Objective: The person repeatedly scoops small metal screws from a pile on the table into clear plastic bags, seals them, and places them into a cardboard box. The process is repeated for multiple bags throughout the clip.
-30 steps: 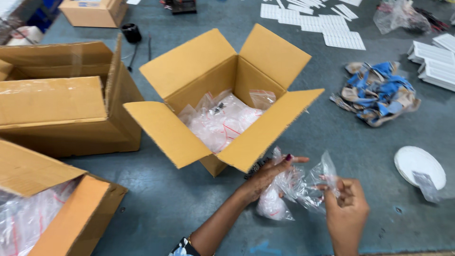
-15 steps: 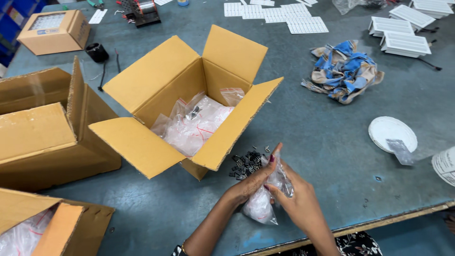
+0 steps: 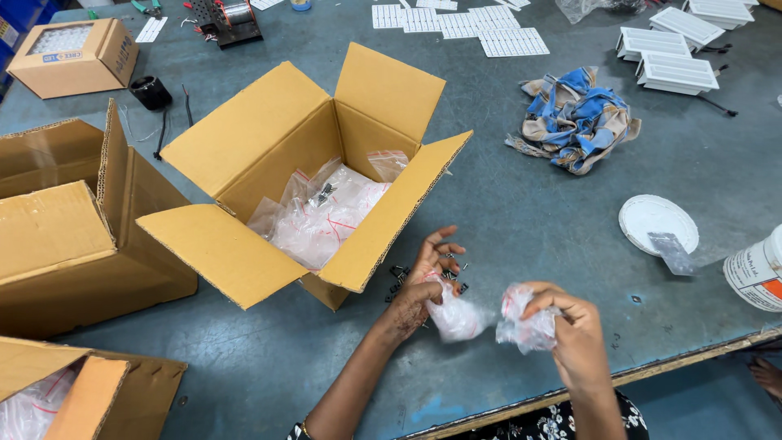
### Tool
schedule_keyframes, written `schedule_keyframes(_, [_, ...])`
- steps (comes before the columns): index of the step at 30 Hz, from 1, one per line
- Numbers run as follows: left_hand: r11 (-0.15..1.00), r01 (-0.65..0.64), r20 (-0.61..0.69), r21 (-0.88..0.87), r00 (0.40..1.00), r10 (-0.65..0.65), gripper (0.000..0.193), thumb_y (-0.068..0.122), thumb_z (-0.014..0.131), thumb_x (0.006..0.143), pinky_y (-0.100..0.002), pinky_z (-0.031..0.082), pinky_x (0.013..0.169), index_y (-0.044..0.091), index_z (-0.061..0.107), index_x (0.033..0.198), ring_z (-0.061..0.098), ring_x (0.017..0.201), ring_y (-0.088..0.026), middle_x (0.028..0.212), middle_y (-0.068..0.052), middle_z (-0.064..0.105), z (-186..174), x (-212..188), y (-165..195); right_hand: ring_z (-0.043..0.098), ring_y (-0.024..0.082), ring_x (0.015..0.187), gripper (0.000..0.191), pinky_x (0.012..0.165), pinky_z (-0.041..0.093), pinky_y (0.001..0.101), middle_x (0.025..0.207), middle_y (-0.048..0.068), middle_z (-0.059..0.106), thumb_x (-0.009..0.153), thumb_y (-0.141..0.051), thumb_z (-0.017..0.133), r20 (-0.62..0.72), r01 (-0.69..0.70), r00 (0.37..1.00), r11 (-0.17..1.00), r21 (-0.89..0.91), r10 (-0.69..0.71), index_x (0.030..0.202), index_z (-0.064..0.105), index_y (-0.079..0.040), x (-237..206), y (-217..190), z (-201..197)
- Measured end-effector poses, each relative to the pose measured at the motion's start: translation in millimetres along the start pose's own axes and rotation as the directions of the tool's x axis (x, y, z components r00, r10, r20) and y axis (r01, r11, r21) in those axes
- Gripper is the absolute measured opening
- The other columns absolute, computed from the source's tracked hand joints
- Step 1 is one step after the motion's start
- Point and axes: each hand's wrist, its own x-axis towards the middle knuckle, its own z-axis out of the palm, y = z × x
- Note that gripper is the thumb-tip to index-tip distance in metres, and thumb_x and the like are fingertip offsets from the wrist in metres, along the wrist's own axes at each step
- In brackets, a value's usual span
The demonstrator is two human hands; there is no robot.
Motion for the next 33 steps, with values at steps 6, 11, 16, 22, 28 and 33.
schedule_keyframes(6, [0.972,-0.175,-0.041,0.155,0.982,0.183,0.084,-0.010,0.045,0.064,-0.039,0.044,0.111,0.005,0.039,0.146,0.054,0.128,-0.025,0.133,-0.016,0.053,9,-2,1,0.071,0.020,0.086,0.014,0.077,0.059,0.0320,0.100,0.017,0.073,0.079,0.004,0.057,0.323,-0.149,0.934,0.988,-0.043,0.155,0.084,0.070,0.002,-7,0,4])
schedule_keyframes(11, [0.962,-0.233,0.089,0.145,0.971,0.222,0.075,-0.012,0.042,0.074,-0.044,0.035,0.125,0.004,0.035,0.147,0.048,0.146,-0.033,0.149,-0.023,0.050,30,-7,3,0.072,0.016,0.081,0.061,0.072,0.057,0.0271,0.098,0.013,0.075,0.080,0.000,0.059,0.325,-0.302,0.897,0.952,-0.046,0.300,0.139,0.049,-0.014,-8,5,21])
schedule_keyframes(16, [0.985,-0.165,0.124,0.049,0.980,0.158,0.074,-0.010,0.042,0.075,-0.043,0.030,0.125,0.002,0.034,0.148,0.041,0.152,-0.031,0.154,-0.020,0.047,47,-12,-2,0.070,0.014,0.084,0.068,0.074,0.057,0.0274,0.102,0.012,0.074,0.077,0.006,0.057,0.237,-0.289,0.928,0.957,-0.031,0.288,0.144,0.048,-0.003,-10,20,26])
schedule_keyframes(22, [0.919,-0.130,0.074,0.372,0.991,0.110,0.053,-0.001,0.047,0.088,-0.040,0.034,0.121,0.000,0.050,0.141,0.050,0.140,-0.029,0.146,-0.020,0.054,39,-15,-11,0.070,0.012,0.077,0.038,0.068,0.057,0.0277,0.093,0.010,0.077,0.082,0.006,0.057,0.030,-0.219,0.974,0.970,-0.103,0.223,0.116,0.072,0.009,-10,17,18])
schedule_keyframes(28, [0.801,-0.158,0.077,0.577,0.987,0.139,0.035,0.003,0.047,0.094,-0.035,0.044,0.110,-0.001,0.070,0.121,0.062,0.126,-0.022,0.129,-0.013,0.069,44,-15,-11,0.070,0.009,0.077,0.027,0.069,0.057,0.0258,0.089,0.006,0.076,0.082,0.006,0.058,0.018,-0.170,0.984,0.975,-0.145,0.175,0.104,0.073,0.007,-12,-1,15])
schedule_keyframes(33, [0.572,-0.095,-0.011,0.815,0.984,0.179,0.028,0.001,0.062,0.086,-0.027,0.053,0.089,0.002,0.070,0.114,0.070,0.101,-0.015,0.110,-0.006,0.070,57,-19,-1,0.067,0.010,0.077,0.024,0.069,0.056,0.0262,0.087,0.006,0.076,0.083,0.005,0.059,-0.038,-0.121,0.993,0.952,-0.280,0.115,0.100,0.075,0.006,-11,-12,10])
